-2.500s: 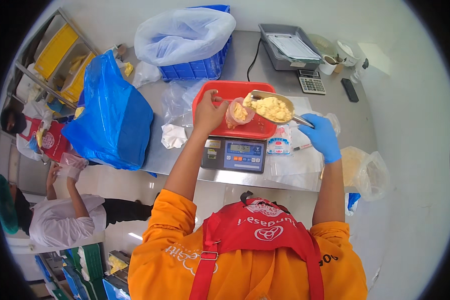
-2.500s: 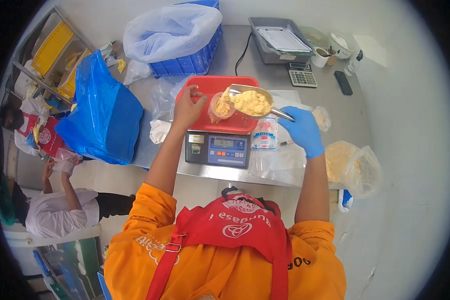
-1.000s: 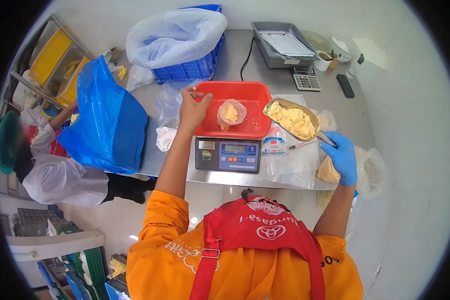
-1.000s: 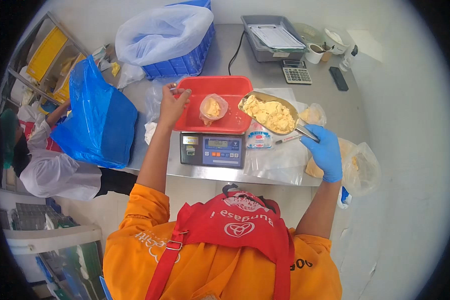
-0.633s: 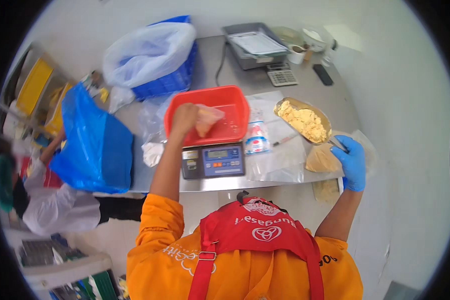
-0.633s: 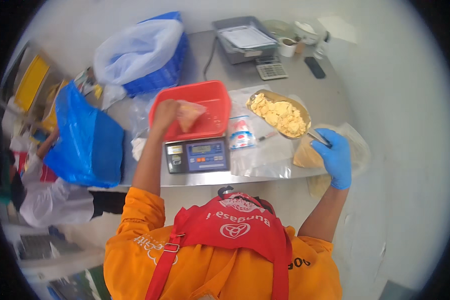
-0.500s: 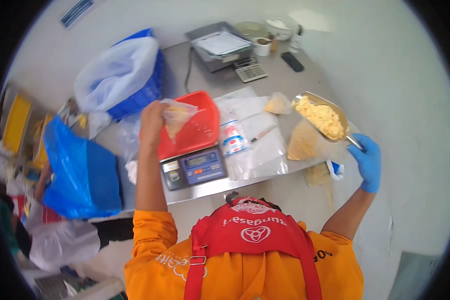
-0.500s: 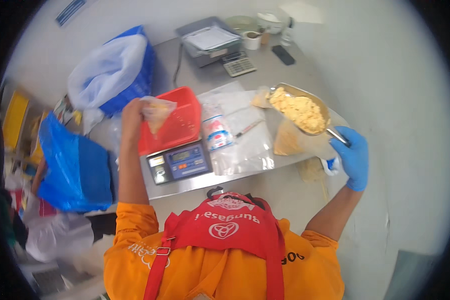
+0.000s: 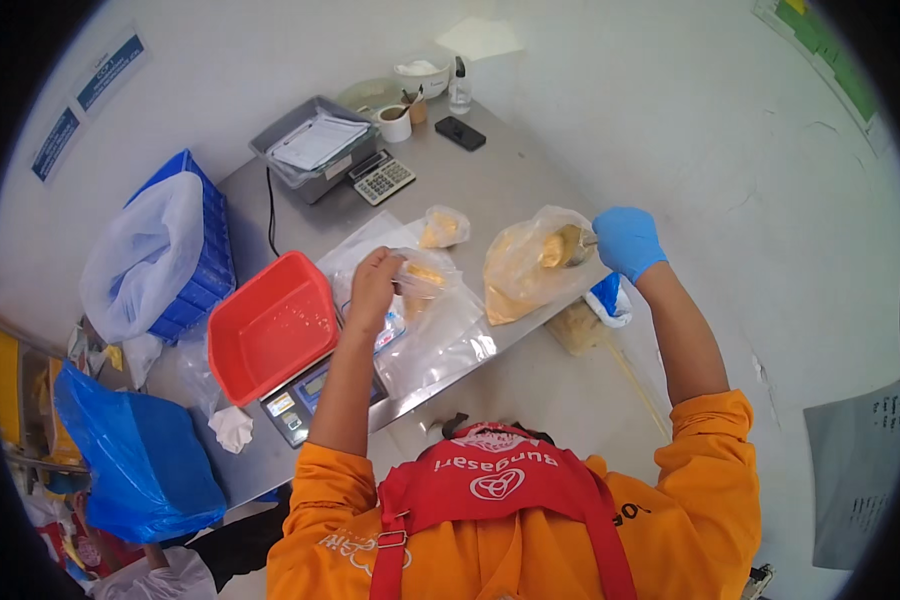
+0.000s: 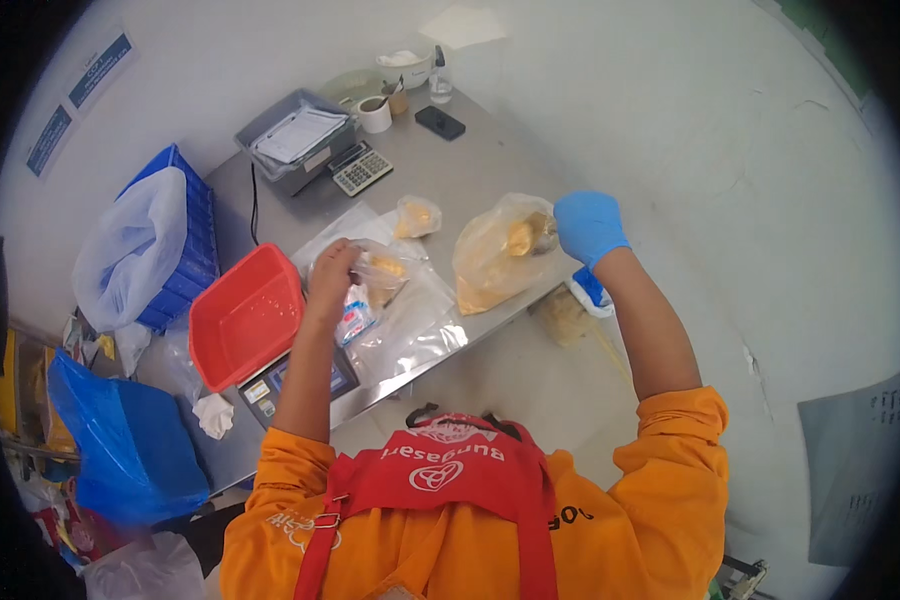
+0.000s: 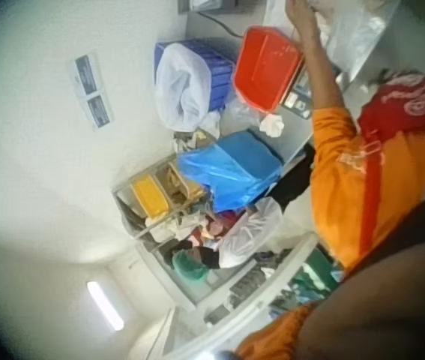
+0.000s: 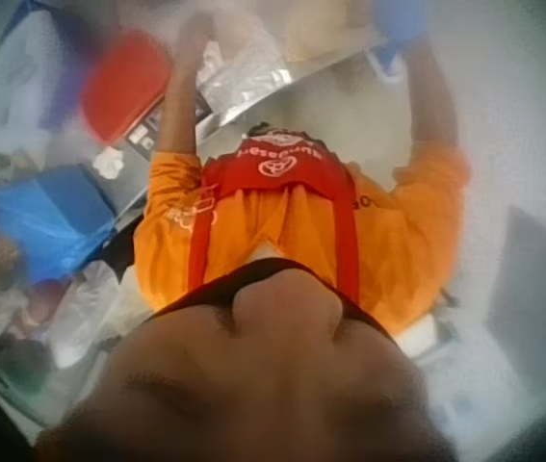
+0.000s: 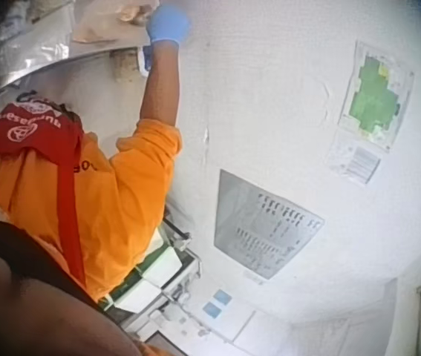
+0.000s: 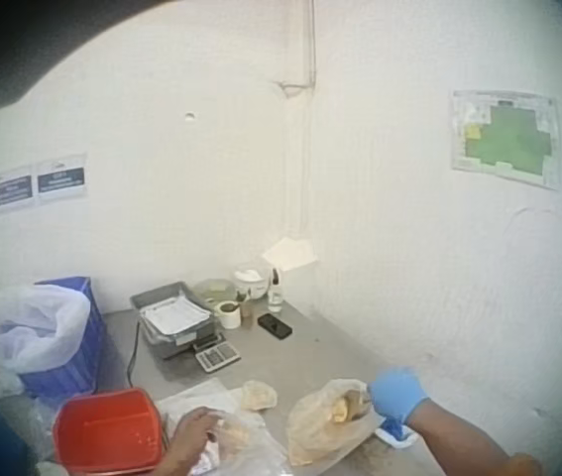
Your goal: The person scoops a yellow food substance from a large container into a plastic bag using a metal scoop. They weigh the bag on a digital scale, adjust the contents, and tie the bag closed. The person then writes on a whiteboard with a marker and cleans the scoop with a cloth.
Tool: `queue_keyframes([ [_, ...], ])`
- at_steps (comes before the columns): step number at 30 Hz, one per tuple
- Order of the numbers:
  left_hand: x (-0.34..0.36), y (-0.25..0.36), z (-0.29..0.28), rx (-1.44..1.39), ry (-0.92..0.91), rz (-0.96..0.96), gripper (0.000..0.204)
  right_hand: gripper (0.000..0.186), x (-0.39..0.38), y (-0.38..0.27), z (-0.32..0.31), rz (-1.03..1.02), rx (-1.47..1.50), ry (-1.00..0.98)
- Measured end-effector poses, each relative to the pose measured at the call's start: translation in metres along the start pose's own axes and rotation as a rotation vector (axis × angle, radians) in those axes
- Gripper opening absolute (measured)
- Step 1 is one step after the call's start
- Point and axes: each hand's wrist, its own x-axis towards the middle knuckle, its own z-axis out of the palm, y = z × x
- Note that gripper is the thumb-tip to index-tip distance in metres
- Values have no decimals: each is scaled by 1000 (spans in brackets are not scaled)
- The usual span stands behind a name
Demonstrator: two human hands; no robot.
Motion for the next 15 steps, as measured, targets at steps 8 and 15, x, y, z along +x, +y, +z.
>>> queue_keyframes([
  [8, 46, -114, 22, 270, 127, -154, 27, 8, -3, 36, -45, -80, -42, 215],
  [15, -8, -95, 86, 575, 248, 284, 46, 6, -46, 61, -66, 3, 96, 168],
])
